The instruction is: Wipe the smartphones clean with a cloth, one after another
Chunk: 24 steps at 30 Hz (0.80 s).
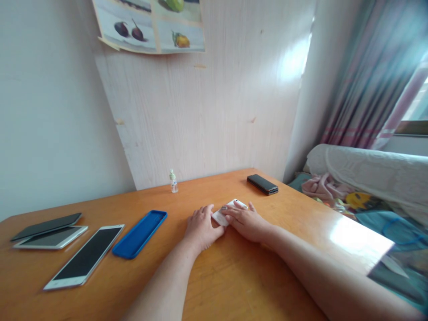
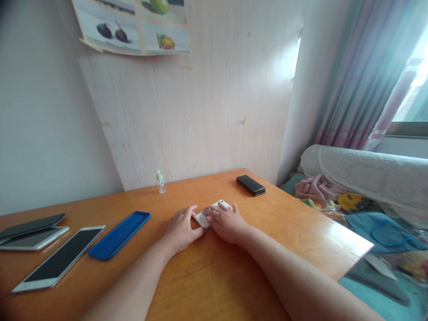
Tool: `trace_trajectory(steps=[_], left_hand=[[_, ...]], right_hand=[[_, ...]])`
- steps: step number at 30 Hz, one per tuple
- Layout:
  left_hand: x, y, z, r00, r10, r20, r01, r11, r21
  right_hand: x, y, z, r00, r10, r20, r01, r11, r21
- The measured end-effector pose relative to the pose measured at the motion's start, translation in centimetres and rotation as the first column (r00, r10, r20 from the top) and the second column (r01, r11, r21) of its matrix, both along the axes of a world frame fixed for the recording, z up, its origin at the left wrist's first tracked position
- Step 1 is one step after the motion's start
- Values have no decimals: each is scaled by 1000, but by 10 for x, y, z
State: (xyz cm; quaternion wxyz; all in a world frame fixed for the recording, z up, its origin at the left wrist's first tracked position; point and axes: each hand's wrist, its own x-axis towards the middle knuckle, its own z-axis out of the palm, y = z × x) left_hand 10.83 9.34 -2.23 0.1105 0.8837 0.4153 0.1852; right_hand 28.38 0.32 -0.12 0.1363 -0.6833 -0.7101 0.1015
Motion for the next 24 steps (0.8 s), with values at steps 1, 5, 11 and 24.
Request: trace_trajectory(steps=[1,5,11,24], left_hand=[[0,-1,1,1000,-2,8,2,1000,-5],[0,-3,3,999,-5,39,5,1000,-21],[0,-1,1,998,14,57,-13,1000,-27],[-1,1,-2,998,-7,60,9,1000,-27]], right_hand=[[5,3,-2,996,-85,8,85,996,-10],[7,7,-3,985,-168,40,169,985,-30],[-14,4,-1,996,90,28,-90,996,-7],[-12,-3,0,992,122,23,-122,992,-5]])
